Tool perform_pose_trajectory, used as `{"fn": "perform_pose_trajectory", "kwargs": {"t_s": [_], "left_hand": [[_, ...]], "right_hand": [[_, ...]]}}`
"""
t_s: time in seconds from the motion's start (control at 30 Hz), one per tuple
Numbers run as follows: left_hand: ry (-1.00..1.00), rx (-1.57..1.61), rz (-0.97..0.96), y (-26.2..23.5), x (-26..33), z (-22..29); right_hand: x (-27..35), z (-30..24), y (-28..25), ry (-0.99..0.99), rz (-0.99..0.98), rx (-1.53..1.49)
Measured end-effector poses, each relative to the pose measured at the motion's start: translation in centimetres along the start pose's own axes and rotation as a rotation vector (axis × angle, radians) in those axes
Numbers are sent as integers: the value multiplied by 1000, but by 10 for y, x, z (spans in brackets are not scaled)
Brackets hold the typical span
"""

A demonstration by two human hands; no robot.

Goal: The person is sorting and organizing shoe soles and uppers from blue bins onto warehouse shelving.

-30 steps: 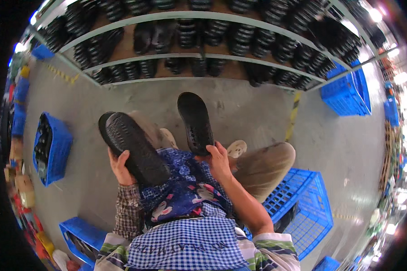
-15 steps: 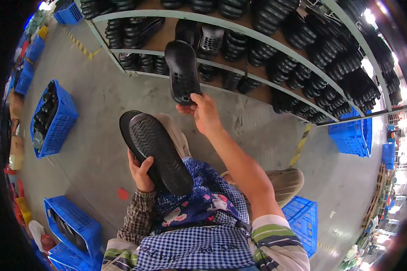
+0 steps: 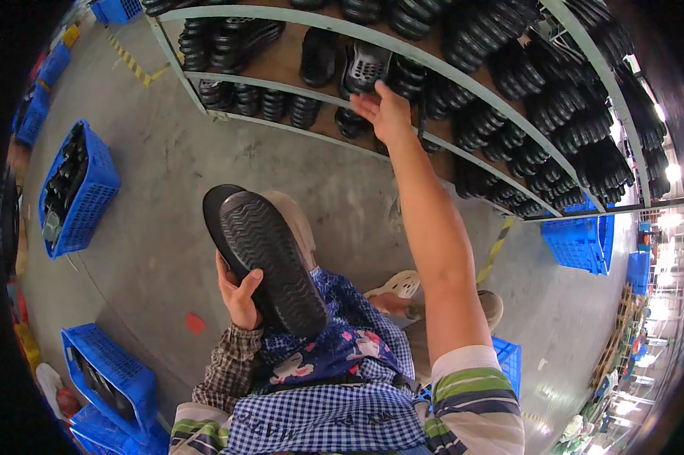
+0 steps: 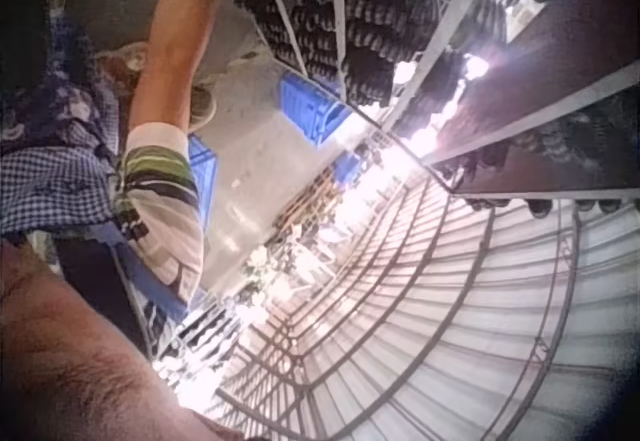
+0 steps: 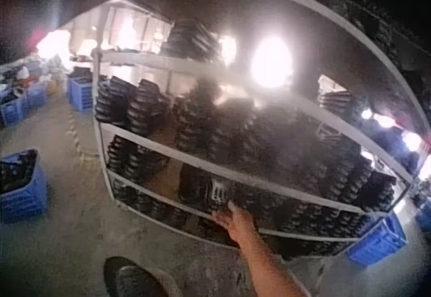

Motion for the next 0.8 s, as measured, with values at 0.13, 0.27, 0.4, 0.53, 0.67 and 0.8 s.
{"fn": "perform_pose_trajectory", "kwargs": {"t_s": [0.13, 0.27, 0.4, 0.53, 0.67, 0.8], "left_hand": [[28, 43, -1, -1, 1, -3], [42, -26, 23, 1, 2, 6], [57, -33, 33, 9, -2, 9], [83, -52, 5, 16, -2, 9], [142, -63, -36, 29, 3, 6], [168, 4, 9, 25, 0, 0]], "right_hand": [[25, 55, -26, 31, -10, 266], [147, 98, -28, -64, -87, 489], [278, 102, -20, -296, -361, 1027], [333, 126, -2, -518, -468, 1475], [326, 157, -23, -424, -410, 1400], [326, 152, -32, -355, -482, 1283]]}}
Point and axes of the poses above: each hand's wrist, its own x-axis away from the middle knuckle, its own y-axis out of the palm, z = x × y, the point moved 2 cm from there along -x, towards the middle knuckle, and after that the axes turned 8 degrees about y, right-handed, at the moved point
